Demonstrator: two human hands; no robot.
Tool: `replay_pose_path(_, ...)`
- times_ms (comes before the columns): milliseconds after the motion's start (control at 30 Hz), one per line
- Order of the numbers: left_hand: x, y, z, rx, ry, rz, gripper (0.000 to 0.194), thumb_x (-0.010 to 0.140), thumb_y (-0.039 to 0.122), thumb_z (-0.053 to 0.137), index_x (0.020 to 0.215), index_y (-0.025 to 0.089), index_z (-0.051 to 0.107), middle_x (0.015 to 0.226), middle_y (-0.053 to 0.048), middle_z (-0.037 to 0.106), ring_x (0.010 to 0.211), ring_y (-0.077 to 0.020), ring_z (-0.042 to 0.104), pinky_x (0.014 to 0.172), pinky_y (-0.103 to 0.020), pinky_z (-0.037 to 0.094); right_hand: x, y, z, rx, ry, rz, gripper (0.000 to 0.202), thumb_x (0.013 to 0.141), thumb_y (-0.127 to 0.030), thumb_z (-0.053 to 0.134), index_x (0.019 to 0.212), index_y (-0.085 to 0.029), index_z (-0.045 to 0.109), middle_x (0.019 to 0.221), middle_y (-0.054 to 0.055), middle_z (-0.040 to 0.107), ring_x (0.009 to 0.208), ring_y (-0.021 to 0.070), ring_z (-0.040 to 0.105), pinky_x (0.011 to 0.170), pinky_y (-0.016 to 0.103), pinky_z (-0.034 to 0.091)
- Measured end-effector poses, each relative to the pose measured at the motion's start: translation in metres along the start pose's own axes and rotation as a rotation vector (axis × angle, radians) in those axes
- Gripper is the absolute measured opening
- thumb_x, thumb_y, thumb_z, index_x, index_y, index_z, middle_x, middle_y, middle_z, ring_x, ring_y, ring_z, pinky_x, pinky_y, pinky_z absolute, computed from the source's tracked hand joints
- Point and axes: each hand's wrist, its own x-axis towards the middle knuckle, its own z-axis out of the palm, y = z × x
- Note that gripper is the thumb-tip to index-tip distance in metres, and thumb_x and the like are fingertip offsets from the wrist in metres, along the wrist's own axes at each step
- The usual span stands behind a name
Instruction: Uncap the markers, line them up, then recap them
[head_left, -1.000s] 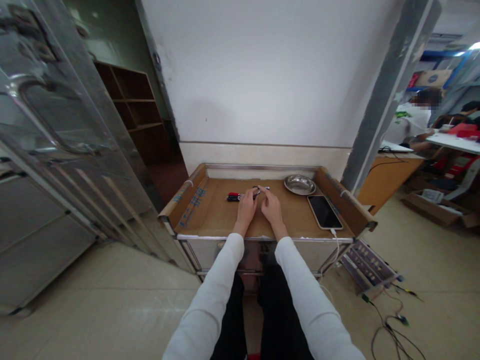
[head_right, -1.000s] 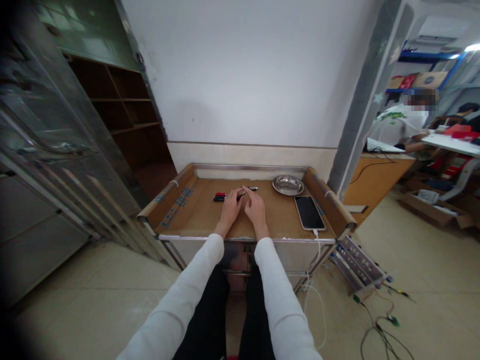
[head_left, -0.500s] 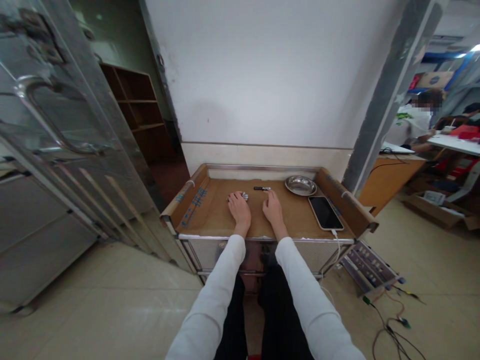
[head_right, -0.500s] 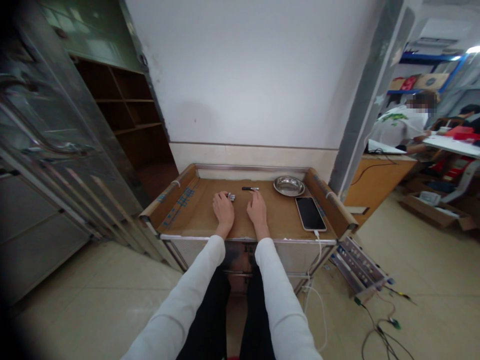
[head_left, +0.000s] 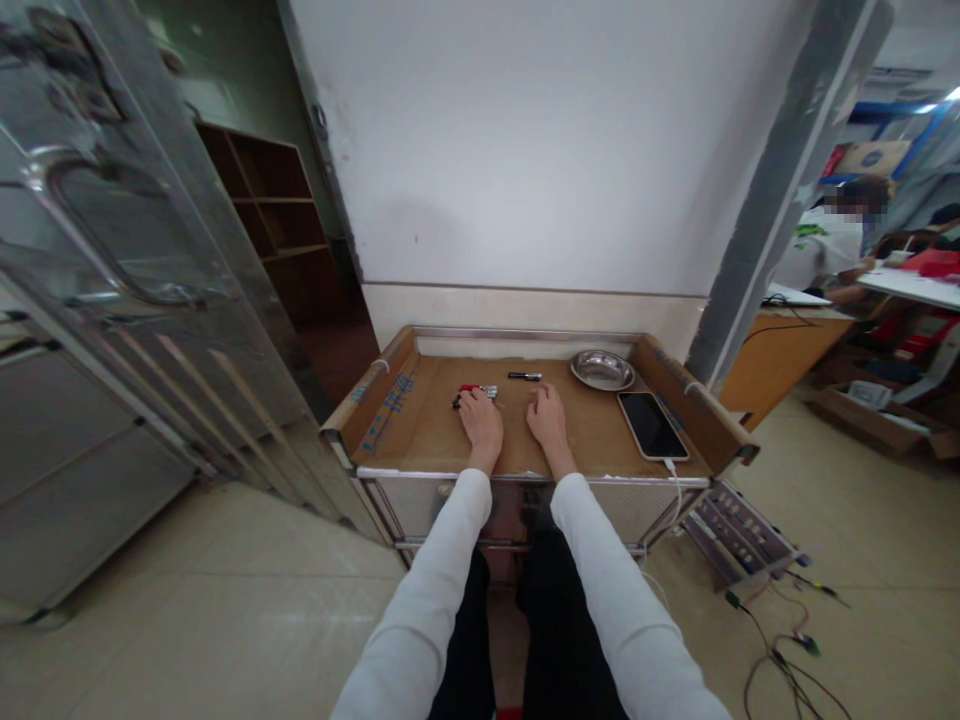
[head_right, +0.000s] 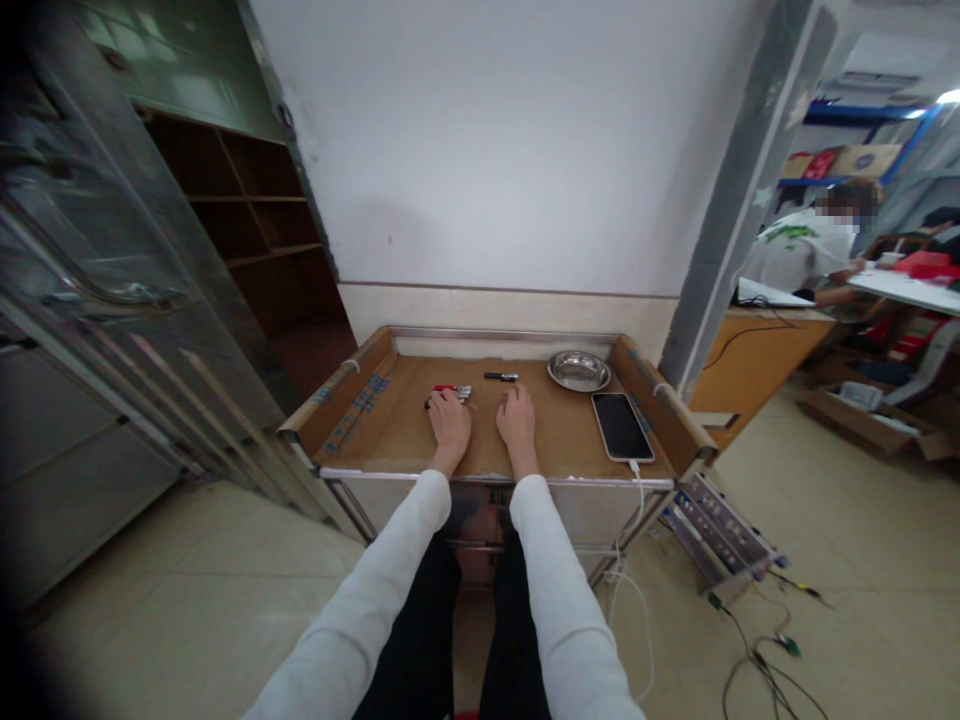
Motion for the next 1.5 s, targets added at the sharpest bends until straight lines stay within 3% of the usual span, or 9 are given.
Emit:
replay_pose_path(733, -0.001, 0.002, 0.004, 0.018, 0.010, 0.068, 0.025, 0.089, 0.012, 0.035, 0.106, 0.006, 0.052, 0.109, -0.019, 0.055, 0.102, -0.0269, 0.055, 0.088, -0.037, 0.043, 0.001, -0.008, -0.010, -0.145, -0.126, 0.049, 0.025, 0.087, -0.012, 0.042, 0.103, -0.012, 0.062, 0.109, 0.013, 0.060, 0.101, 0.0215, 0.053, 0.089, 0.030, 0.038)
replay_pose_path(1000, -0.005, 0.008, 0.002, 0.086, -0.009, 0.333, 0.030, 0.089, 0.011, 0.033, 0.107, 0.007, 0.057, 0.112, -0.019, 0.056, 0.106, -0.0282, 0.052, 0.089, -0.038, 0.041, 0.002, -0.008, -0.007, -0.243, -0.087, 0.149, 0.027, 0.087, -0.013, 0.042, 0.106, -0.009, 0.060, 0.109, 0.018, 0.060, 0.102, 0.0242, 0.054, 0.087, 0.033, 0.039)
replay_pose_path(1167, -0.002, 0.013, 0.006, 0.083, -0.051, 0.382, 0.031, 0.090, 0.012, 0.032, 0.105, 0.007, 0.059, 0.113, -0.020, 0.058, 0.110, -0.0293, 0.051, 0.091, -0.040, 0.042, 0.002, -0.010, -0.005, -0.236, -0.067, 0.161, 0.034, 0.085, -0.015, 0.043, 0.115, -0.009, 0.058, 0.115, 0.018, 0.059, 0.106, 0.0247, 0.054, 0.088, 0.034, 0.039)
replay_pose_path(1500, 0.017, 0.026, 0.037, -0.017, -0.171, 0.535, 0.025, 0.090, 0.009, 0.035, 0.103, 0.010, 0.057, 0.107, -0.015, 0.060, 0.105, -0.0228, 0.054, 0.095, -0.038, 0.043, 0.015, -0.007, -0.007, -0.352, -0.150, 0.054, 0.044, 0.088, -0.024, 0.044, 0.131, -0.021, 0.054, 0.122, 0.016, 0.057, 0.109, 0.0276, 0.051, 0.090, 0.039, 0.034)
